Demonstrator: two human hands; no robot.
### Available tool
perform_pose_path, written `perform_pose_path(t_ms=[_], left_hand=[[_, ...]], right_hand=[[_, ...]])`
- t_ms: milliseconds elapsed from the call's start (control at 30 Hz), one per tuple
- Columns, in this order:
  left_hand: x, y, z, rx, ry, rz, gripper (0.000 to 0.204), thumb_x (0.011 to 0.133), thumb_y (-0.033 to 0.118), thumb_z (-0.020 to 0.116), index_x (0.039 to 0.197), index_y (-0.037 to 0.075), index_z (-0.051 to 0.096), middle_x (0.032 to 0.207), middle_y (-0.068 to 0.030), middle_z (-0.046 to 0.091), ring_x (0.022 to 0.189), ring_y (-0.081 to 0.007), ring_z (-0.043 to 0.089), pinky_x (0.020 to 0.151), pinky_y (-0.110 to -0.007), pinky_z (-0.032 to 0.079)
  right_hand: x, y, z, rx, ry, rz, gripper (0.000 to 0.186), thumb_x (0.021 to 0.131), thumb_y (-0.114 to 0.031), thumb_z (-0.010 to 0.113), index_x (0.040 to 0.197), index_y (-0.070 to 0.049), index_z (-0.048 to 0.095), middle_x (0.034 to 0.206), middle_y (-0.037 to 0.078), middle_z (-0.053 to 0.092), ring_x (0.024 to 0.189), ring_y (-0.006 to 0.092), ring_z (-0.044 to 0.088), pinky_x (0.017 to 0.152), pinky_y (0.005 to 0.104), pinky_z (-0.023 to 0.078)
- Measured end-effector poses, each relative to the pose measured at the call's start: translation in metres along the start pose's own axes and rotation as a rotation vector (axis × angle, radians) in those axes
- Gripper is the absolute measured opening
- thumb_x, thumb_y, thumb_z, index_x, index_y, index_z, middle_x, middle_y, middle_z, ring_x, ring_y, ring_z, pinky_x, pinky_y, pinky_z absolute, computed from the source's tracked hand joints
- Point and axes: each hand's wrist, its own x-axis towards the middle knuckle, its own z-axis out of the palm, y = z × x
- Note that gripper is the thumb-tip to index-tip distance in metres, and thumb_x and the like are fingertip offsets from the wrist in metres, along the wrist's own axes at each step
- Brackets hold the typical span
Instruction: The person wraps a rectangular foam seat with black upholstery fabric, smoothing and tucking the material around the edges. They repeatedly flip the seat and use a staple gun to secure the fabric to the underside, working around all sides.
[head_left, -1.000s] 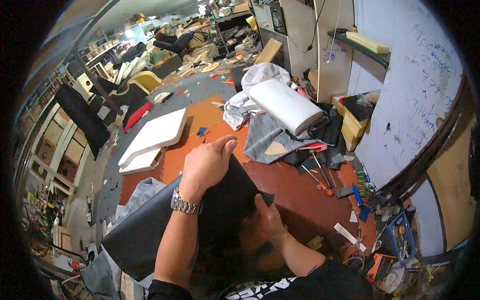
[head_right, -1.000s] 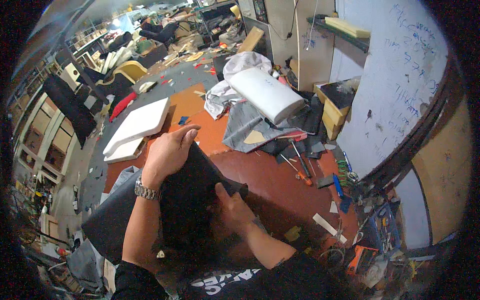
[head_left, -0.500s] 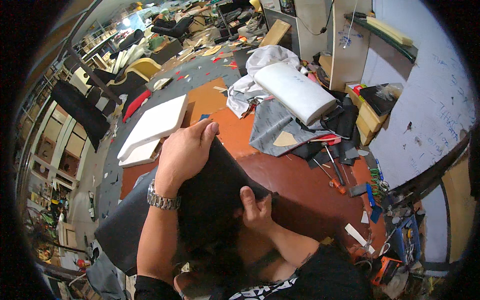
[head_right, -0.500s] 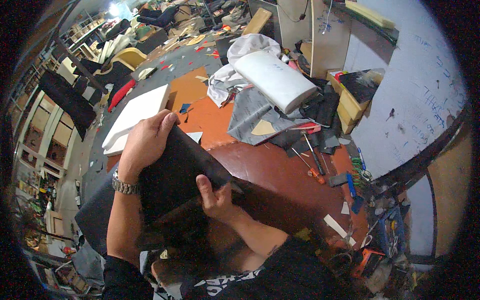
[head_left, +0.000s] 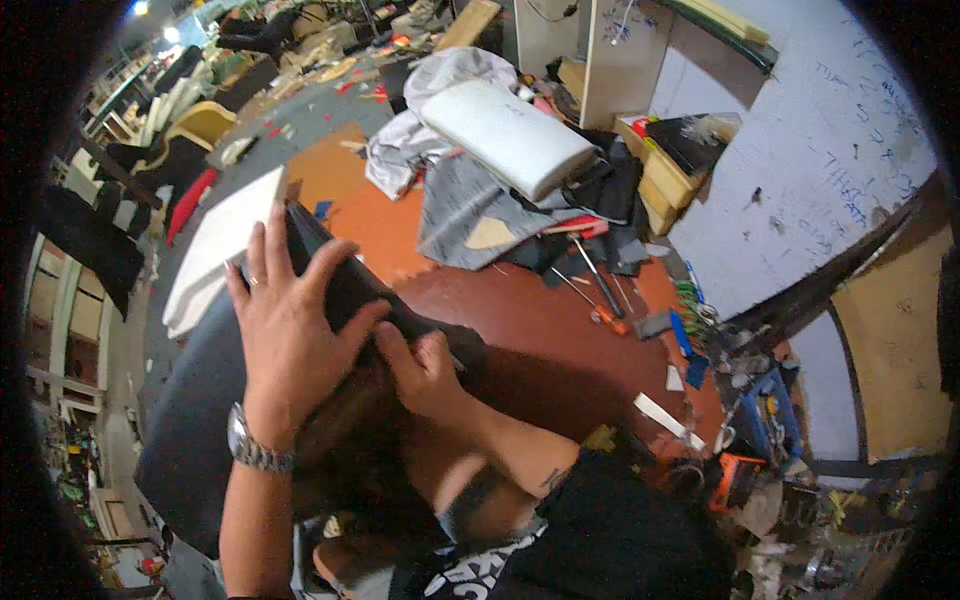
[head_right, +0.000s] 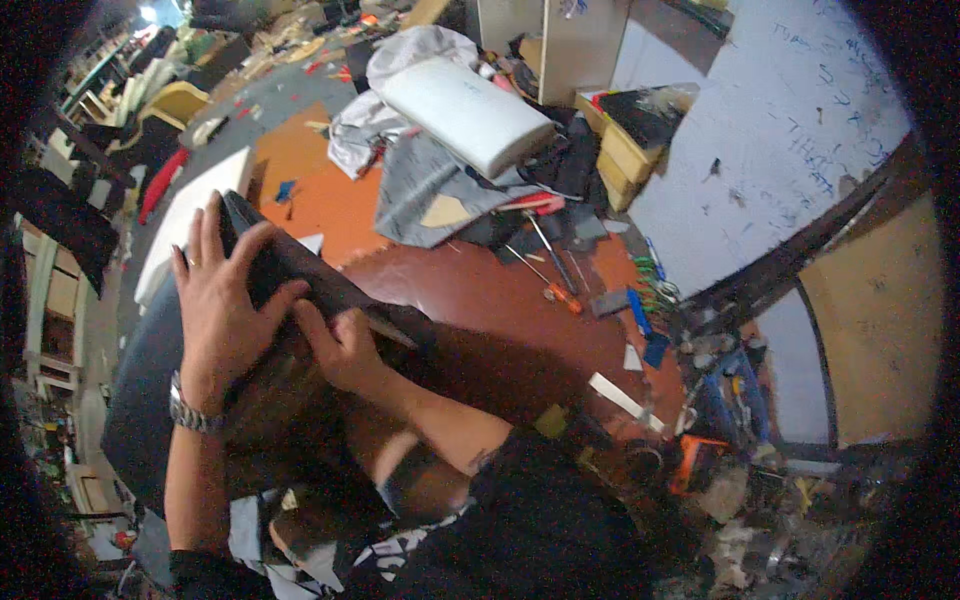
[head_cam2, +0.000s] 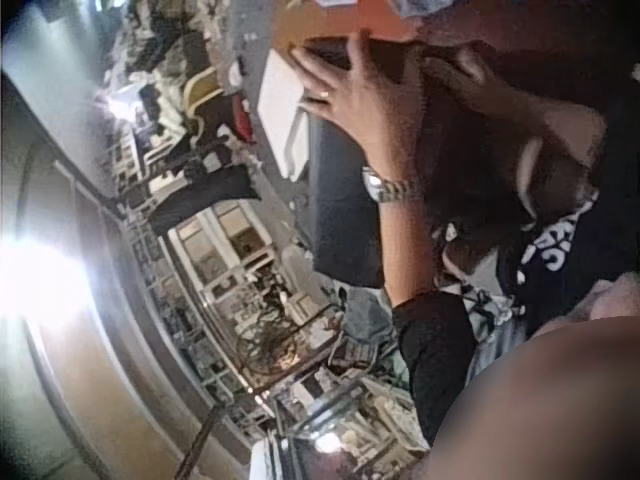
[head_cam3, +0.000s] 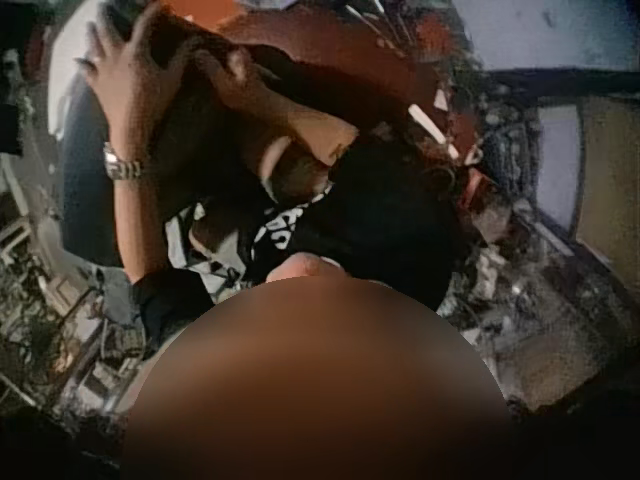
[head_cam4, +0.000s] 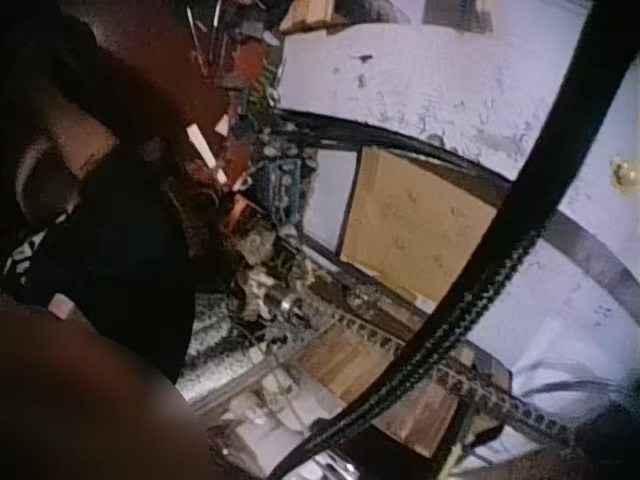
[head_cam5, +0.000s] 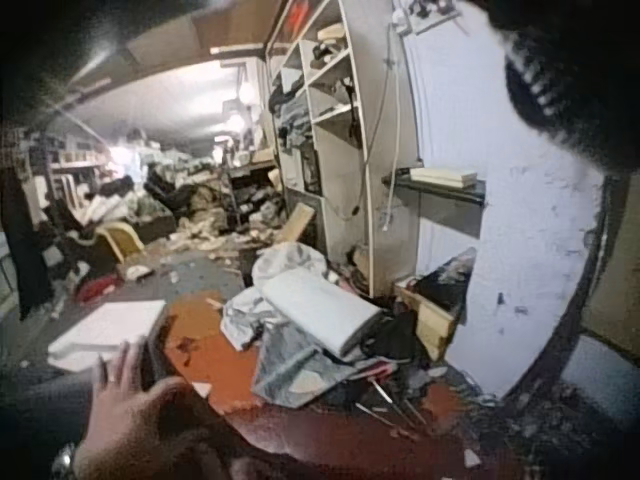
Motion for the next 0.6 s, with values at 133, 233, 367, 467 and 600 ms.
perform_pose_path(t_ms=[133,233,367,467,600], left_hand=[[0.006,-0.001,0.002,0.032,-0.048,-0.065,0.072,0.075,0.045,0.089,0.14,0.027,0.062,0.17,-0.0239,0.027,0.157,-0.0464,0.023,0.124,-0.068,0.017],[0.012,-0.003,0.003,0.04,-0.055,-0.091,0.077,0.073,0.045,0.09,0.142,0.027,0.06,0.17,-0.0231,0.028,0.157,-0.0461,0.024,0.124,-0.068,0.018],[0.015,-0.006,0.011,0.039,-0.028,-0.12,0.085,0.068,0.044,0.094,0.144,0.027,0.059,0.169,-0.022,0.029,0.156,-0.0459,0.026,0.123,-0.068,0.021],[0.014,-0.012,0.019,0.024,0.021,-0.101,0.089,0.065,0.042,0.095,0.145,0.027,0.058,0.169,-0.0215,0.029,0.156,-0.0457,0.027,0.123,-0.069,0.023],[0.012,-0.016,0.025,0.014,0.079,-0.061,0.089,0.065,0.041,0.095,0.144,0.026,0.058,0.169,-0.0216,0.029,0.155,-0.0458,0.027,0.122,-0.071,0.024]], right_hand=[[-0.038,0.025,-0.063,-0.468,-0.064,-0.283,0.026,0.098,-0.023,0.071,0.098,0.002,0.072,0.093,0.026,0.071,0.086,0.0457,0.07,0.074,0.0487,0.055],[-0.097,0.05,-0.145,-0.71,0.184,0.117,0.026,0.096,-0.025,0.073,0.111,-0.003,0.075,0.104,0.023,0.074,0.096,0.043,0.072,0.083,0.0463,0.057],[-0.234,0.091,-0.252,-1.359,0.22,1.062,0.06,0.092,-0.031,0.074,0.143,-0.007,0.055,0.136,0.025,0.062,0.123,0.0463,0.061,0.1,0.0575,0.052],[-0.33,0.138,-0.293,-1.533,0.169,1.025,0.069,0.096,-0.023,0.066,0.156,-0.004,0.039,0.129,0.025,0.065,0.117,0.0484,0.063,0.102,0.0554,0.051],[-0.352,0.175,-0.319,-1.767,0.051,0.973,0.067,0.101,-0.017,0.056,0.162,-0.006,0.032,0.127,0.023,0.068,0.112,0.0416,0.068,0.098,0.0535,0.054]])
